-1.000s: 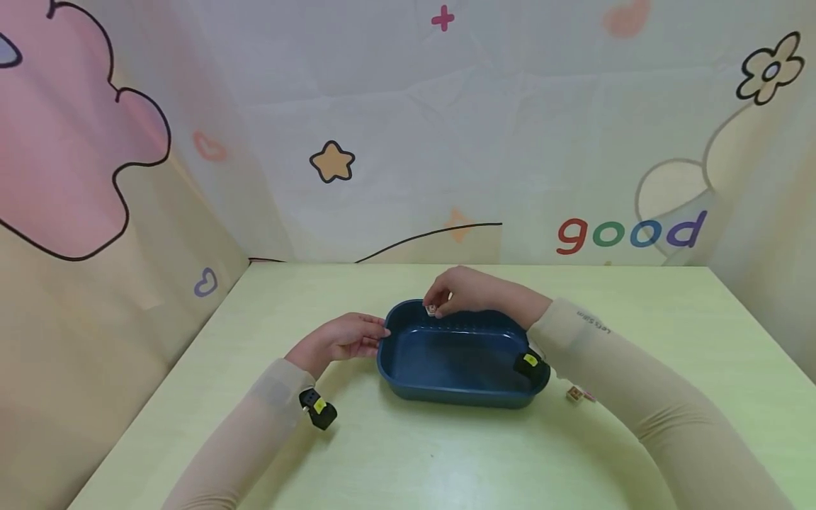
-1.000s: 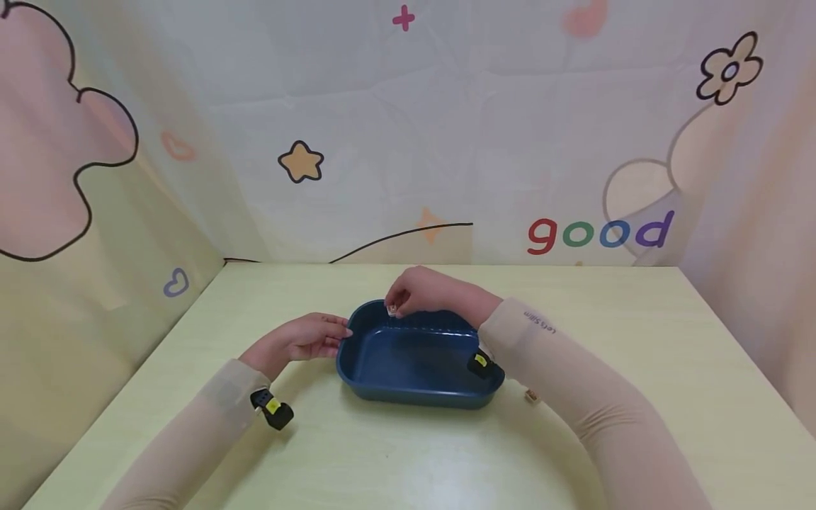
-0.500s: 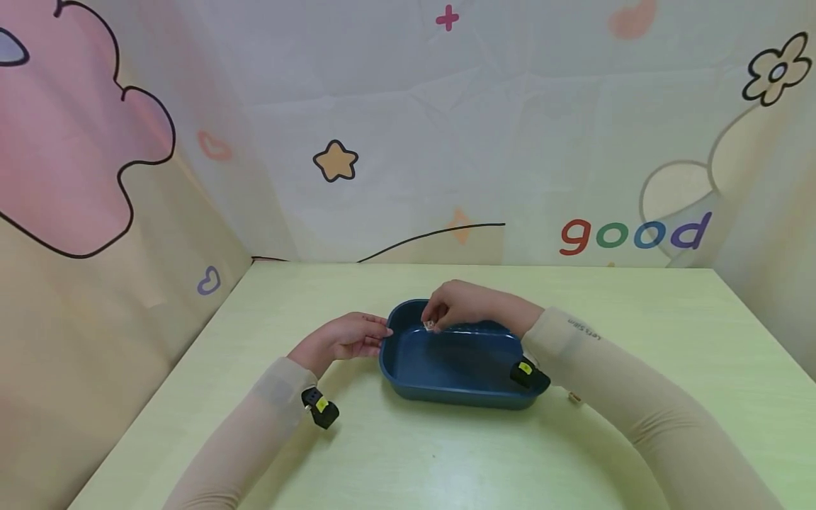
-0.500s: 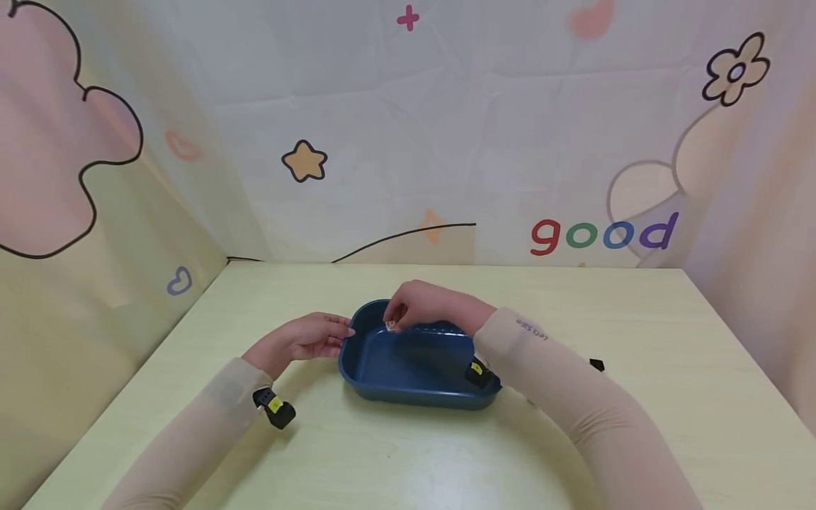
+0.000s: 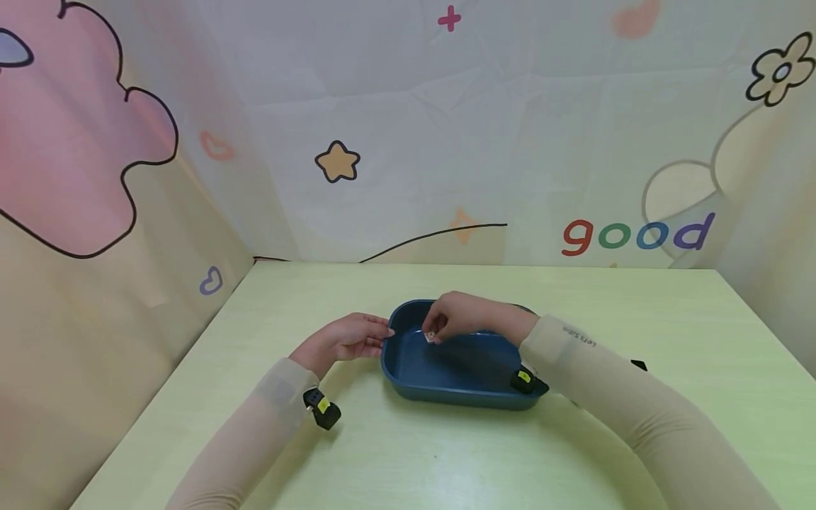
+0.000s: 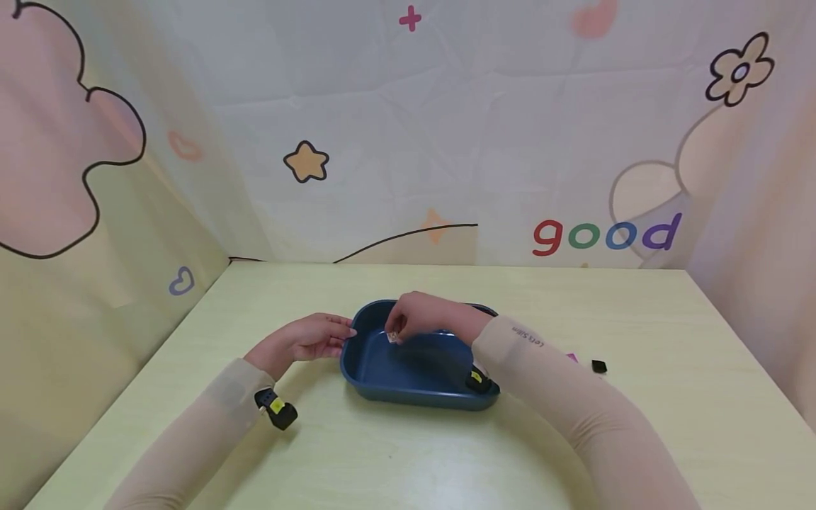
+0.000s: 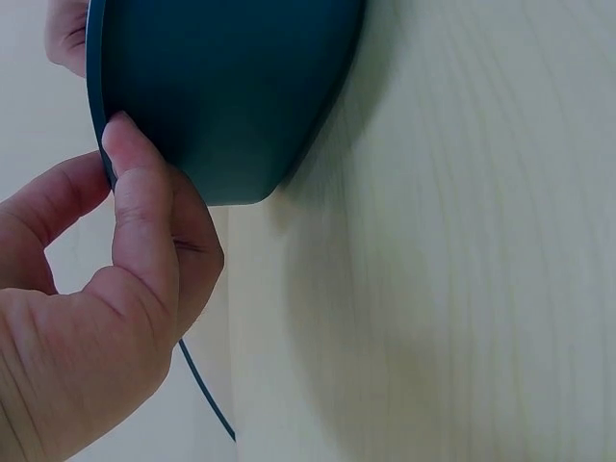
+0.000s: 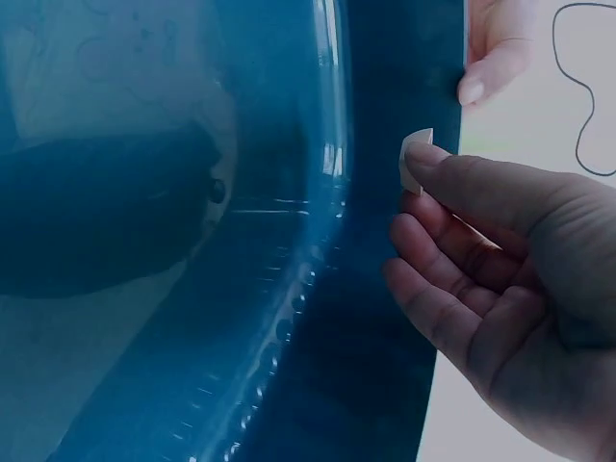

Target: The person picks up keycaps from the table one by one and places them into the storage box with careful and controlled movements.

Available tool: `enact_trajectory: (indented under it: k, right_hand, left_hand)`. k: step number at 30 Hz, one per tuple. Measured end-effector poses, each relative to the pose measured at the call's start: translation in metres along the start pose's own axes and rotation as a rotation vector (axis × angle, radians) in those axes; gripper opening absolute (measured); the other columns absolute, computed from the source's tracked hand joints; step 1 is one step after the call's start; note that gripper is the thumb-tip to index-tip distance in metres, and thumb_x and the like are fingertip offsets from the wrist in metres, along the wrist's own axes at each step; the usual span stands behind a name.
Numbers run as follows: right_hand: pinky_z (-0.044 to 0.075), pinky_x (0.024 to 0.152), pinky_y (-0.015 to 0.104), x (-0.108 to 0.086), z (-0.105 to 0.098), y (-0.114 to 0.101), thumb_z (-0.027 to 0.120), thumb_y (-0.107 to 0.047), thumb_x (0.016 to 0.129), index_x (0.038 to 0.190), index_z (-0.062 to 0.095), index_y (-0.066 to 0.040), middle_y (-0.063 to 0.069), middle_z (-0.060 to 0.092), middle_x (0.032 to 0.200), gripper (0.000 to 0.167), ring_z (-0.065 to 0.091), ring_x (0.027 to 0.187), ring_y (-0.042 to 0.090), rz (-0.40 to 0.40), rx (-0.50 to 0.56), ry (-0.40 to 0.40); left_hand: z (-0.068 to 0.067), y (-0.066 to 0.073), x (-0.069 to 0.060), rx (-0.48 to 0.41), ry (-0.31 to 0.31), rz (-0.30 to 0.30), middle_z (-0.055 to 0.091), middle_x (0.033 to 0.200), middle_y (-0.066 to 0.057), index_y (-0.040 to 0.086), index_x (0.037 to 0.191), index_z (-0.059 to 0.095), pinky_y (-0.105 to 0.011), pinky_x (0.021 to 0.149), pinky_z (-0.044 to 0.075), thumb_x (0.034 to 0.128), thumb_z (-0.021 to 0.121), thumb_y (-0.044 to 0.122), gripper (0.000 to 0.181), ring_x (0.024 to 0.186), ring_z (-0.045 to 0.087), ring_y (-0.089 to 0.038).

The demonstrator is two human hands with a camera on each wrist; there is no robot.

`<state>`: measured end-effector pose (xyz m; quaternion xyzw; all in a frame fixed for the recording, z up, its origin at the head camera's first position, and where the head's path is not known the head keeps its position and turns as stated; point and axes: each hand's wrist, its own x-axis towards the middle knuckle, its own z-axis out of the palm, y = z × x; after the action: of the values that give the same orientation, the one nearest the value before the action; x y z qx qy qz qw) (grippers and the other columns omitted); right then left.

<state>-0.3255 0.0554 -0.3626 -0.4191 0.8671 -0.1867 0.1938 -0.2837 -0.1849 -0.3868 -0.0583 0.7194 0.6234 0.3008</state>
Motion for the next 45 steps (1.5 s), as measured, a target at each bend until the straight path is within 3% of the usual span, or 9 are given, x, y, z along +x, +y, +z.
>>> enact_trajectory:
  k: [11, 25, 32, 45]
  right_hand:
    - [0.059, 0.082, 0.022, 0.005, 0.008, 0.004, 0.073, -0.009, 0.093, 0.113, 0.075, -0.003, 0.007, 0.076, 0.103, 0.021, 0.065, 0.085, 0.007, -0.006, -0.008, -0.025]
    - [0.057, 0.079, 0.020, 0.013, 0.017, 0.014, 0.074, -0.009, 0.092, 0.110, 0.076, -0.003, 0.007, 0.077, 0.100, 0.019, 0.064, 0.083, 0.004, -0.036, 0.005, -0.047]
    - [0.058, 0.078, 0.020, 0.014, 0.020, 0.014, 0.073, -0.008, 0.093, 0.109, 0.076, -0.005, 0.006, 0.077, 0.100, 0.017, 0.066, 0.083, 0.004, -0.015, 0.004, -0.058]
    - [0.058, 0.078, 0.021, 0.015, 0.022, 0.010, 0.074, -0.008, 0.092, 0.108, 0.076, -0.004, 0.006, 0.076, 0.098, 0.017, 0.064, 0.082, 0.005, -0.003, -0.043, -0.075]
  left_hand:
    - [-0.001, -0.002, 0.004, -0.013, -0.005, 0.004, 0.063, 0.079, 0.001, 0.007, 0.108, 0.058, -0.015, 0.063, 0.058, 0.1046, 0.053, 0.007, 0.007, 0.068, 0.060, -0.007]
    - [0.001, 0.000, 0.002, -0.023, 0.016, 0.001, 0.062, 0.077, 0.001, 0.007, 0.108, 0.058, -0.016, 0.062, 0.058, 0.1042, 0.053, 0.006, 0.006, 0.068, 0.059, -0.008]
    - [0.001, -0.001, 0.003, -0.023, -0.011, 0.024, 0.062, 0.077, 0.001, 0.002, 0.116, 0.056, -0.015, 0.061, 0.057, 0.1041, 0.052, 0.005, 0.013, 0.066, 0.060, -0.007]
    - [0.001, 0.000, 0.001, -0.013, 0.004, 0.016, 0.062, 0.077, 0.002, -0.001, 0.122, 0.055, -0.015, 0.061, 0.057, 0.1042, 0.052, 0.005, 0.019, 0.066, 0.060, -0.007]
